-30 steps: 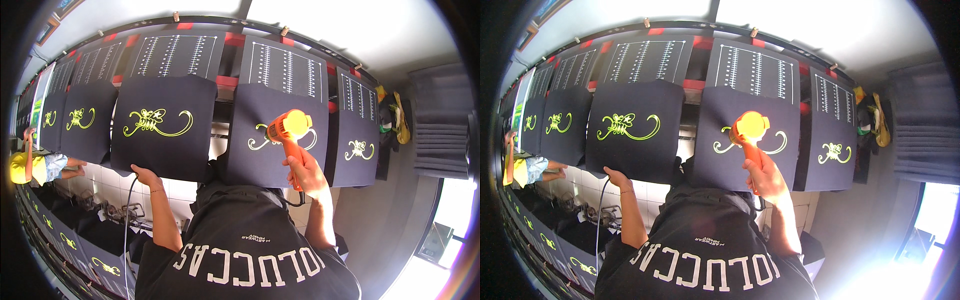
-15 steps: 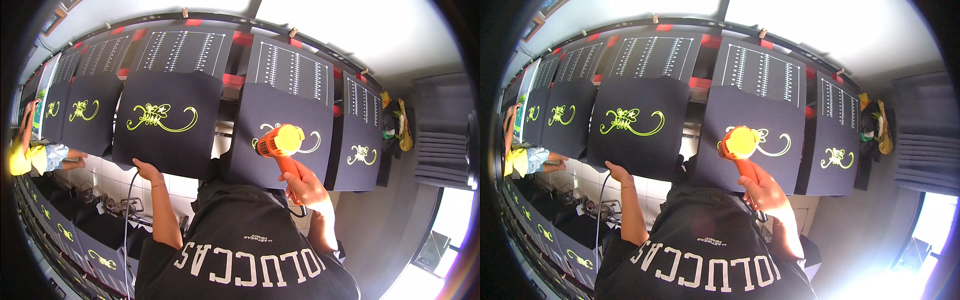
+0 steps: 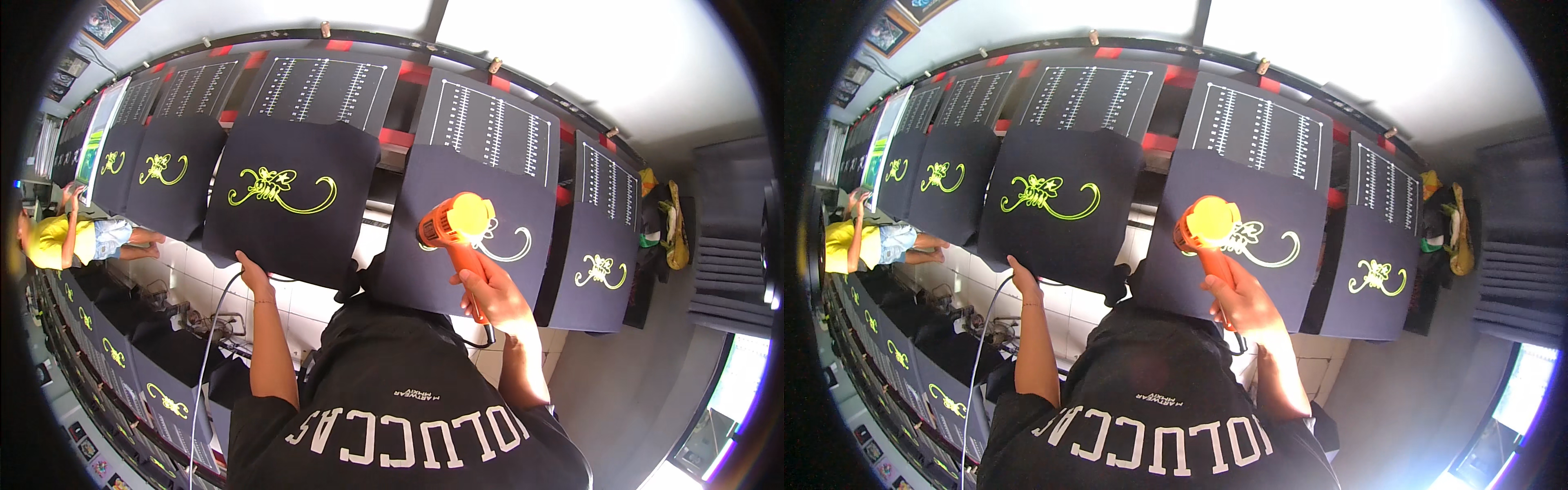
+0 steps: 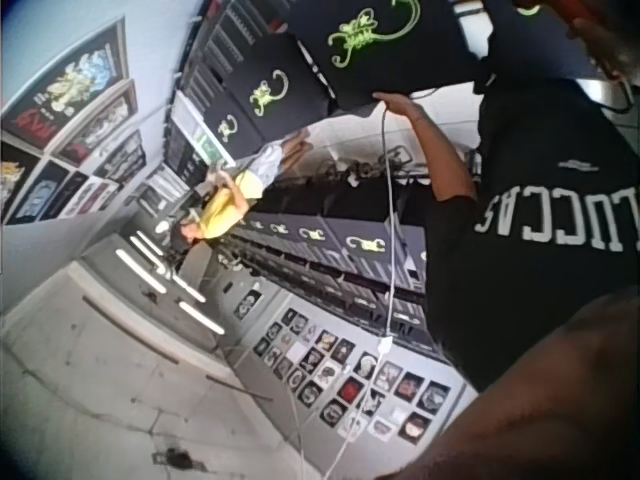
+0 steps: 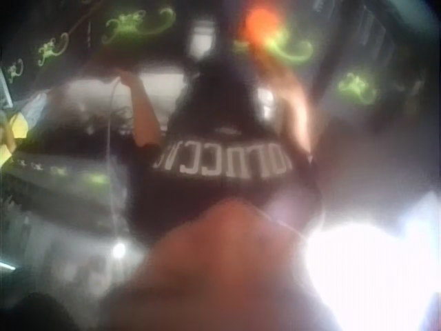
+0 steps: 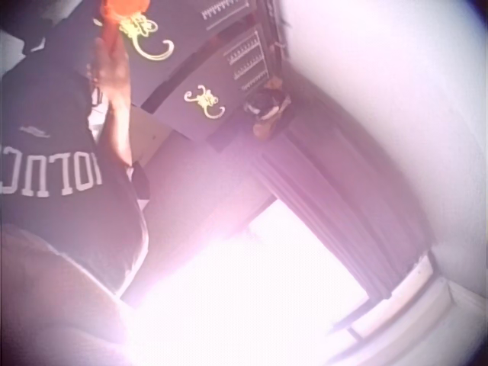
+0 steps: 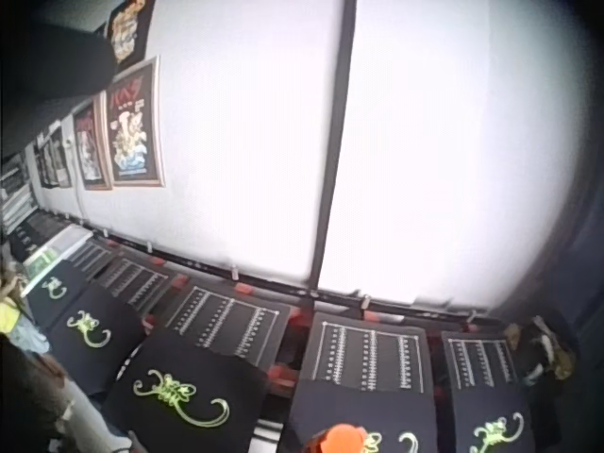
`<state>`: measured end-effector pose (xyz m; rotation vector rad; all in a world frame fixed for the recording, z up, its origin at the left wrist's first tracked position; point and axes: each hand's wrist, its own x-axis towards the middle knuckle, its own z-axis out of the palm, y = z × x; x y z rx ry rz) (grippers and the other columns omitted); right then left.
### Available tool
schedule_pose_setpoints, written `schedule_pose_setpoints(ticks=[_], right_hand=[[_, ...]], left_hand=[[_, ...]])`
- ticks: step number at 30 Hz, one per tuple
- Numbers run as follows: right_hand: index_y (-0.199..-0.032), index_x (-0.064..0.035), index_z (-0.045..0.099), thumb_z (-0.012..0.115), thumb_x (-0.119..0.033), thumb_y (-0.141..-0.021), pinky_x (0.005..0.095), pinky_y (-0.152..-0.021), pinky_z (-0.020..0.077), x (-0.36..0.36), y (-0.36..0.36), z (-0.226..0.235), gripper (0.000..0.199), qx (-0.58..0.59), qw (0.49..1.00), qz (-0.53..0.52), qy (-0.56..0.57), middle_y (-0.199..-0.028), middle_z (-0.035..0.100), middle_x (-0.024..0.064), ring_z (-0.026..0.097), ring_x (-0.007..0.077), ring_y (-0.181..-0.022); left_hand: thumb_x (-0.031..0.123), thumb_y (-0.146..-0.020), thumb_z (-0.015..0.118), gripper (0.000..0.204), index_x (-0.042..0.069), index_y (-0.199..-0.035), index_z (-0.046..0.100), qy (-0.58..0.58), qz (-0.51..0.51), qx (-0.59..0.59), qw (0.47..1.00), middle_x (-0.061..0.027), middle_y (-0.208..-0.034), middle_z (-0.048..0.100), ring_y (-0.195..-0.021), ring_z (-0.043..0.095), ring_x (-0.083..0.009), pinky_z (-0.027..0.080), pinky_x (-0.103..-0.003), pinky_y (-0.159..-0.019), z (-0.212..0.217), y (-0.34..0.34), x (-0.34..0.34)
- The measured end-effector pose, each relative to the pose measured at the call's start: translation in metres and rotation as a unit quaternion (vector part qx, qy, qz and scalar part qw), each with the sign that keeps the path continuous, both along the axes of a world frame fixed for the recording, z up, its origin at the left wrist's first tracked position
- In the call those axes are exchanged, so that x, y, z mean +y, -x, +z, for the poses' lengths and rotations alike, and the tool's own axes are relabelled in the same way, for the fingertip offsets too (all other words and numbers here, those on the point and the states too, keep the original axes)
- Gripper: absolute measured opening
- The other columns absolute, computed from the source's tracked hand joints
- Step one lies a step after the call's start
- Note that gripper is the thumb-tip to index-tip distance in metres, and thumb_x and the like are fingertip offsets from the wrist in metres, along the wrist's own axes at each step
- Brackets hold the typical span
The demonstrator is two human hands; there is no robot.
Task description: The person uses a heat gun to dry the yellow ink on several black t-shirts mounted on printing boards in a workshop.
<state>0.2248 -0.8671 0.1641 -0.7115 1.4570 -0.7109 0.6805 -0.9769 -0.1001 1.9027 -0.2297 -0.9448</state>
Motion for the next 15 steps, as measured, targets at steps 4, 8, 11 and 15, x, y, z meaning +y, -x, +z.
schedule_pose_setpoints(ticks=[4, 8, 11, 15], right_hand=[[-0.135, -0.0009, 0.051, 0.056, -0.023, -0.101, 0.0253, -0.051, 0.0494, 0.004, -0.008, 0.000, 0.041, 0.028, 1.000, 0.004, -0.009, -0.092, 0.066, 0.0074, 0.060, 0.0101, -0.061], [-0.137, 0.0016, 0.050, 0.054, -0.024, -0.102, 0.0270, -0.060, 0.0530, -0.008, -0.032, 0.008, 0.043, 0.028, 0.999, -0.008, -0.017, -0.098, 0.066, 0.0089, 0.060, 0.0102, -0.065], [-0.137, 0.0010, 0.050, 0.055, -0.026, -0.102, 0.0264, -0.060, 0.0530, -0.029, -0.067, 0.003, 0.045, 0.010, 1.000, -0.019, -0.008, -0.098, 0.066, 0.0077, 0.060, 0.0100, -0.065], [-0.125, 0.0011, 0.054, 0.053, -0.026, -0.103, 0.0258, -0.054, 0.0506, -0.079, -0.140, -0.006, 0.035, -0.055, 0.995, -0.074, 0.023, -0.091, 0.064, 0.0060, 0.059, 0.0104, -0.061]], left_hand=[[0.060, -0.099, 0.046, 0.061, 0.000, -0.099, 0.059, 0.014, -0.014, 0.007, 1.000, -0.0026, -0.064, 0.048, -0.048, 0.045, -0.0119, 0.040, -0.027, -0.043, -0.011, -0.046, 0.024], [0.058, -0.100, 0.046, 0.058, 0.001, -0.095, 0.056, 0.012, 0.010, 0.030, 0.999, 0.0006, -0.058, 0.039, -0.045, 0.039, -0.0107, 0.041, -0.029, -0.044, -0.015, -0.114, 0.019], [0.056, -0.100, 0.046, 0.056, 0.001, -0.099, 0.055, 0.040, 0.064, 0.054, 0.996, -0.0006, -0.062, 0.040, -0.048, 0.040, -0.0110, 0.041, -0.028, -0.046, -0.021, -0.178, -0.005], [0.057, -0.101, 0.044, 0.058, -0.001, -0.103, 0.055, 0.066, 0.078, 0.052, 0.993, -0.0020, -0.065, 0.041, -0.049, 0.040, -0.0119, 0.041, -0.028, -0.045, -0.029, -0.271, -0.055]])
